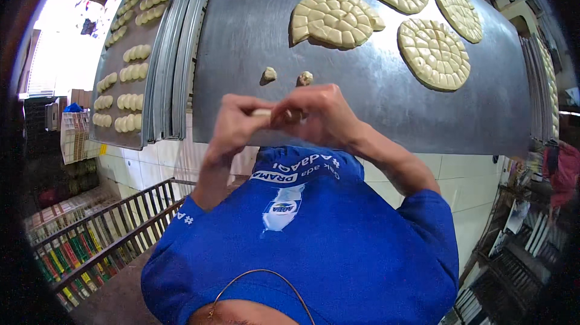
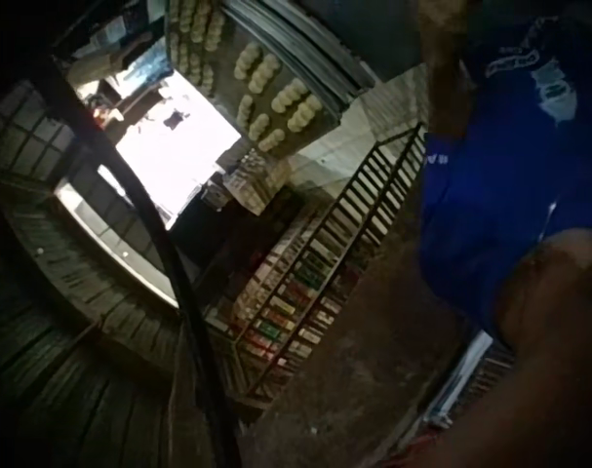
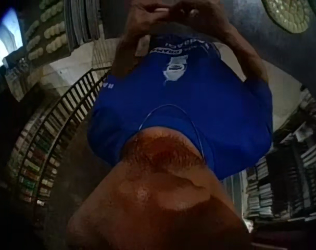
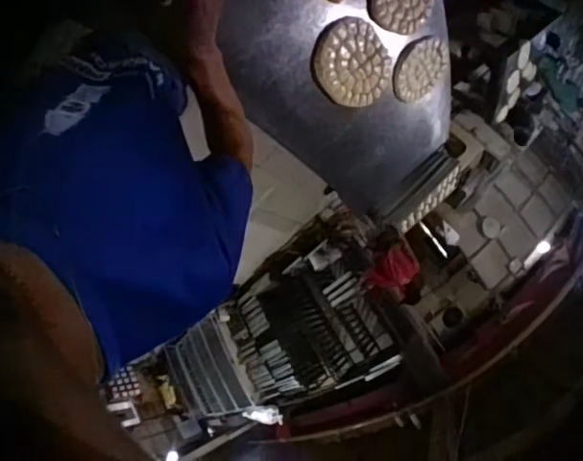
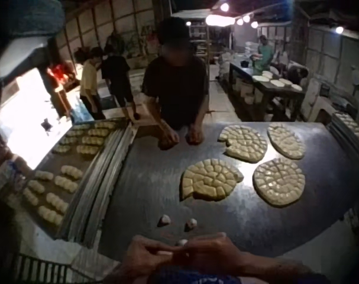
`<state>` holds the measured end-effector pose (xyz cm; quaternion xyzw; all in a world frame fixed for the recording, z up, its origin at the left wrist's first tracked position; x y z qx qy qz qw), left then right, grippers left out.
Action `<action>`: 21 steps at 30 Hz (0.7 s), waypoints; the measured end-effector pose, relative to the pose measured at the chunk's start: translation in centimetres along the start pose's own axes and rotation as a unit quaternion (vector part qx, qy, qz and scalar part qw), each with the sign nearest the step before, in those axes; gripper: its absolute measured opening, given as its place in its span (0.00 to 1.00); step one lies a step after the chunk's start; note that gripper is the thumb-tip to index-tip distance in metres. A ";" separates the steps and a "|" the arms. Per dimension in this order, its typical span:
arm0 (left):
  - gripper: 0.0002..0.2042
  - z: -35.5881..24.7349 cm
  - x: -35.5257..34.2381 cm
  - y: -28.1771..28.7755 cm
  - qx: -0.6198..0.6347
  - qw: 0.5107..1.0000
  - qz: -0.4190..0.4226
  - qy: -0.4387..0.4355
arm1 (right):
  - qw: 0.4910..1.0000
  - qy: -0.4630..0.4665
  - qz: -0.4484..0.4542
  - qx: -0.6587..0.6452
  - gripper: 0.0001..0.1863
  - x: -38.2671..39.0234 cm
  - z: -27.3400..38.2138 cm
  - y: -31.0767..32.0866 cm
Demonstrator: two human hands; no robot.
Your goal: Shaping pieces of dough into bread rolls and arranging them on a large metal production table.
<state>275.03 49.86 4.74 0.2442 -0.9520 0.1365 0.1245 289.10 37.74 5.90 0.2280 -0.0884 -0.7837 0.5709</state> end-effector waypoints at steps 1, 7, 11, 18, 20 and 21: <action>0.07 -1.4 1.4 0.1 -0.068 0.996 0.058 -0.011 | 0.998 0.026 0.036 -0.047 0.10 0.5 1.9 0.8; 0.14 -4.7 4.2 4.2 0.159 0.948 0.053 -0.269 | 0.915 0.053 0.131 -0.379 0.07 0.8 2.3 2.6; 0.19 5.4 -9.2 10.0 -0.359 0.850 -0.339 -0.185 | 0.985 -0.032 -0.159 0.054 0.17 -1.5 -12.9 -1.1; 0.20 22.2 -12.8 9.9 -0.507 0.761 -0.182 -0.362 | 0.977 0.115 0.062 0.167 0.17 3.9 -22.9 -5.0; 0.22 21.5 -11.2 9.4 -0.516 0.748 -0.109 -0.402 | 0.978 0.119 0.065 0.159 0.16 7.3 -25.4 -5.3; 0.21 21.9 -10.5 10.1 -0.499 0.767 -0.075 -0.397 | 0.978 0.086 0.097 0.164 0.16 7.1 -24.9 -4.6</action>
Point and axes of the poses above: each hand's wrist, its own x-axis away from the middle knuckle, its own y-axis out of the back of the hand, z = x × y, the point moved 3 cm from there along -x, towards the middle knuckle
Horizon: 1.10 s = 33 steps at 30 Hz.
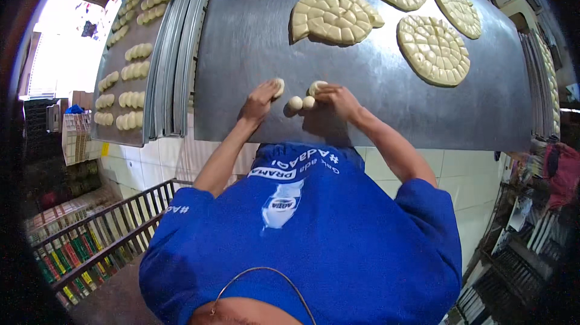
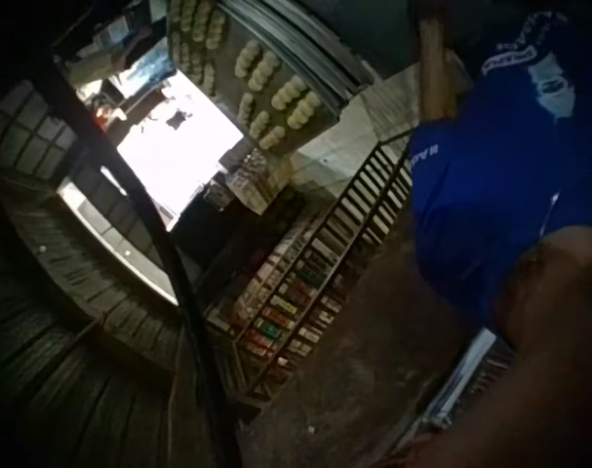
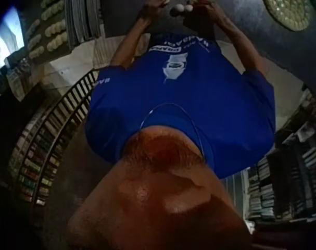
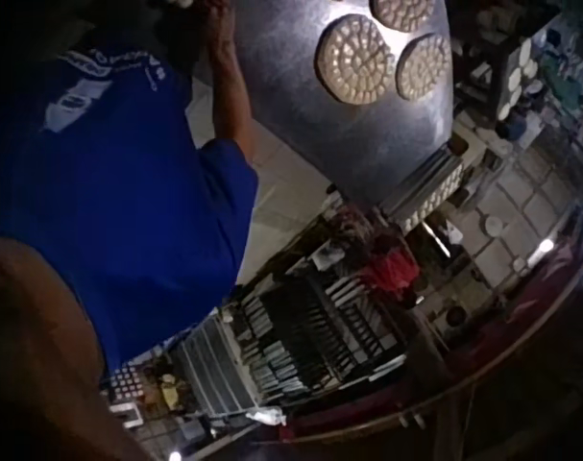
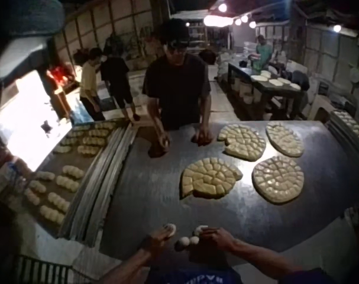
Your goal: Shaping pieces of dough into bread rolls and arranging them on a large metal production table.
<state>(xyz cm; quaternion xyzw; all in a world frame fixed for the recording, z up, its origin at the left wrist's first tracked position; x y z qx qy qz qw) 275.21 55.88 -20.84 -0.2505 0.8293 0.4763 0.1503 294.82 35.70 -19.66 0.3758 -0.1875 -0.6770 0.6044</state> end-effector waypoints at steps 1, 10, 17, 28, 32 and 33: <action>0.21 0.2 1.2 0.6 0.036 0.999 0.023 -0.005 | 0.999 -0.026 0.037 -0.001 0.16 -0.2 0.2 0.8; 0.22 -0.6 9.5 7.7 -0.029 0.960 0.009 0.279 | 0.942 -0.220 -0.234 0.096 0.14 13.2 1.7 0.5; 0.22 3.1 -2.3 4.7 -0.233 0.922 -0.063 0.303 | 0.879 -0.302 -0.293 0.223 0.12 1.0 -4.2 4.4; 0.05 1.6 3.0 8.3 -0.299 0.921 -0.137 0.206 | 0.856 -0.328 -0.361 0.173 0.09 6.1 -4.3 6.5; 0.06 2.3 0.0 2.5 -0.091 0.918 -0.178 0.342 | 0.877 -0.311 -0.339 0.139 0.06 -0.3 -4.2 1.7; 0.07 0.5 1.2 1.5 -0.107 0.932 -0.194 0.288 | 0.889 -0.289 -0.338 0.112 0.06 0.2 -2.2 0.3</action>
Point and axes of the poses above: each hand's wrist, its own x-axis away from the middle knuckle, its own y-axis out of the back of the hand, z = x × y, the point moved 3 cm from there along -x, towards the middle knuckle
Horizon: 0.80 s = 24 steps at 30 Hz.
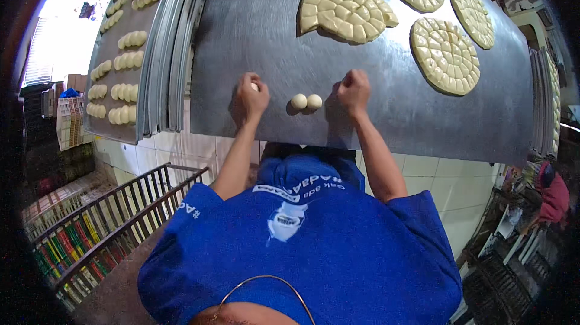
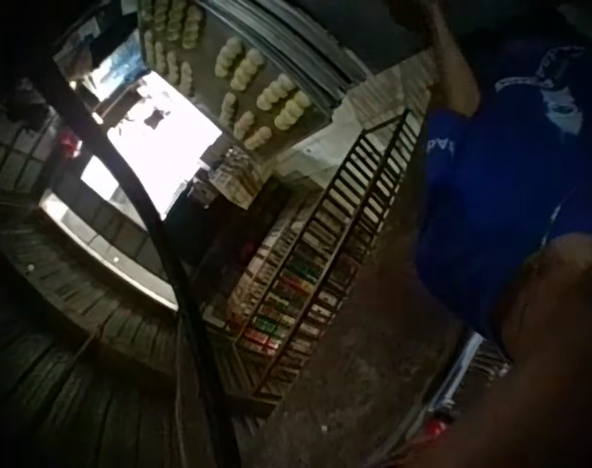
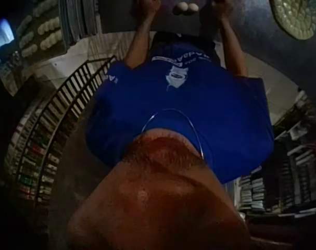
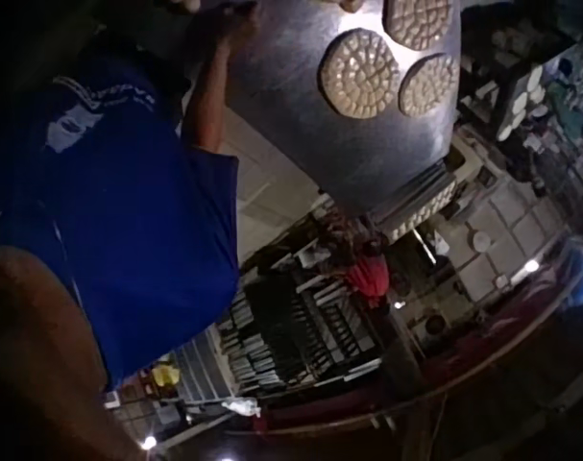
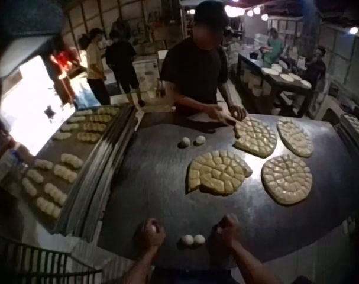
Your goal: Shaping pieces of dough into bread rolls and arranging them on a large metal production table.
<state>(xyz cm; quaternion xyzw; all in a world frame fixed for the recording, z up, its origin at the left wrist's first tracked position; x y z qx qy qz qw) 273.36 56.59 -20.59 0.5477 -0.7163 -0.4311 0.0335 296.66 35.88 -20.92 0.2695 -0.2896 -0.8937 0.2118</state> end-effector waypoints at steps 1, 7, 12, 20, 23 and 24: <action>0.07 -0.8 1.7 0.3 -0.016 0.999 0.050 -0.007 | 0.998 0.017 0.044 0.032 0.06 1.8 0.0 0.5; 0.06 2.5 1.7 5.1 -0.024 0.994 0.025 -0.105 | 0.990 0.059 -0.002 0.125 0.07 1.7 -4.7 6.8; 0.05 2.0 0.4 0.7 0.001 1.000 0.006 -0.001 | 0.998 -0.043 -0.014 0.035 0.06 -0.3 -1.8 2.4; 0.14 -2.8 6.1 6.2 0.042 0.994 0.099 -0.035 | 0.999 0.036 0.025 -0.008 0.16 5.5 2.5 6.9; 0.21 -2.3 5.6 7.5 0.030 0.990 0.125 -0.056 | 0.979 -0.149 0.134 -0.043 0.21 5.4 1.7 7.9; 0.22 -3.1 5.3 6.6 0.070 0.983 0.171 -0.025 | 0.977 -0.125 0.148 -0.090 0.23 5.4 2.1 7.4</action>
Point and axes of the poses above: each hand's wrist, its own x-axis away from the middle knuckle, its own y-axis out of the back of the hand, z = x × y, the point moved 3 cm from there along -x, towards the middle knuckle
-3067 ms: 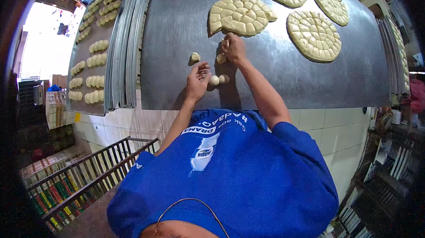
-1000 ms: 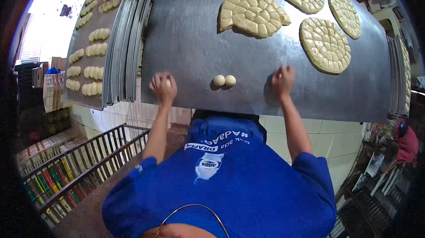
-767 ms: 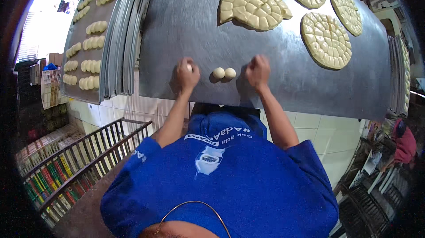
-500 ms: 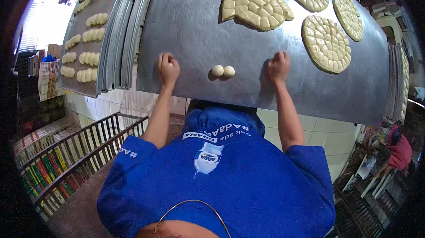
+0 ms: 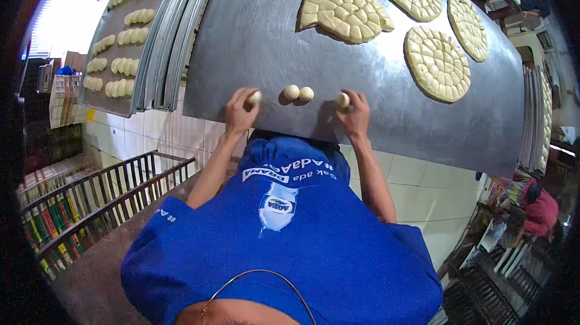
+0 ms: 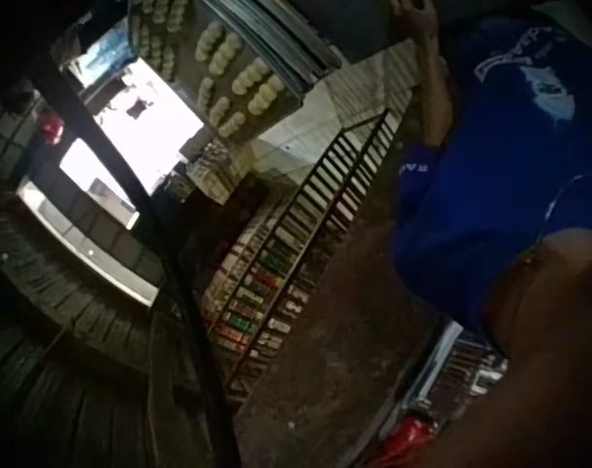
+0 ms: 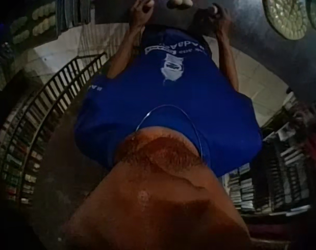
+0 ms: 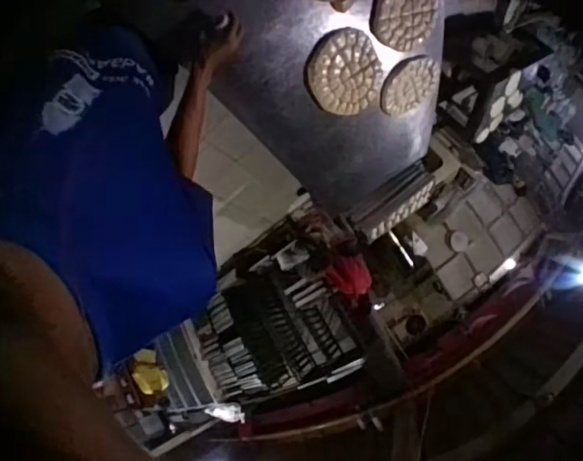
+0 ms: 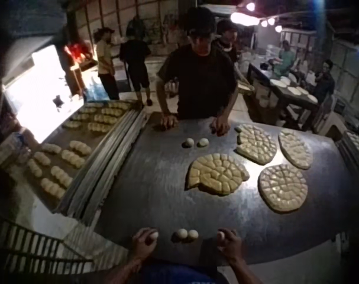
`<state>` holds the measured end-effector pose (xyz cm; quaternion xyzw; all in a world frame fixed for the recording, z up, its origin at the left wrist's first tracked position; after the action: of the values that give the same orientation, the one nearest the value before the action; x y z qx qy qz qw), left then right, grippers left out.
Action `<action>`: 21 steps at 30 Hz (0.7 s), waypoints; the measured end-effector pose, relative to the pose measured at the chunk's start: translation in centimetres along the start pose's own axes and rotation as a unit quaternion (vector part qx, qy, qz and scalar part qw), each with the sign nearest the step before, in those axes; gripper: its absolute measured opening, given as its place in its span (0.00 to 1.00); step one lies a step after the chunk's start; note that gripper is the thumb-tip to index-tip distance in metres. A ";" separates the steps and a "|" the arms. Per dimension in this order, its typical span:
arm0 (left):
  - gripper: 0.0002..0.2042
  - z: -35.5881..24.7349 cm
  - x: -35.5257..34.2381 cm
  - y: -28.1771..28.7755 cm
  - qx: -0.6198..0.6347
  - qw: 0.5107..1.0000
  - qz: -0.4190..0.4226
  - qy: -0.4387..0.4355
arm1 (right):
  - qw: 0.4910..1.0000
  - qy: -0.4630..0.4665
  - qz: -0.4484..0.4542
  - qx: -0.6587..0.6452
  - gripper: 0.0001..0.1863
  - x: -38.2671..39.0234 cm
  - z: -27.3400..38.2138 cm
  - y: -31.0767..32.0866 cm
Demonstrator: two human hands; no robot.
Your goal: Shaping pieces of dough into bread rolls and arranging them on a large metal production table.
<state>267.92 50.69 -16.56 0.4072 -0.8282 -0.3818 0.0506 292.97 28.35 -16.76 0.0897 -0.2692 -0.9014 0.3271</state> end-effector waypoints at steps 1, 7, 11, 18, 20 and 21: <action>0.25 -0.8 -1.1 -1.4 0.047 0.998 0.046 0.026 | 0.999 0.027 0.021 -0.040 0.25 -0.4 0.5 -0.8; 0.30 -2.2 -3.4 -2.8 0.037 0.993 0.103 -0.036 | 0.920 0.293 0.133 0.224 0.30 -3.7 2.1 -5.7; 0.26 0.0 0.3 4.1 0.063 0.994 -0.010 0.091 | 0.874 0.333 0.214 0.283 0.38 -5.1 5.8 -9.4; 0.17 8.5 10.5 13.3 0.186 0.929 -0.214 0.238 | 0.835 0.298 0.400 0.232 0.24 -7.7 9.2 -14.6; 0.17 10.1 11.0 17.3 0.180 0.881 -0.317 0.301 | 0.886 0.273 0.354 0.123 0.22 -8.6 19.8 -15.8; 0.16 11.7 11.5 20.2 0.150 0.860 -0.350 0.338 | 0.882 0.333 0.308 0.130 0.22 -10.0 24.7 -17.7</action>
<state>242.82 56.99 -13.85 0.7774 -0.6100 -0.0840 0.1289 282.69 56.64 -5.80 0.3391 -0.2730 -0.6294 0.6437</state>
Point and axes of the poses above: each hand's wrist, its own x-axis away from the middle knuckle, its own y-axis out of the back of the hand, z = x × y, the point moved 3 cm from there along -x, towards the middle knuckle
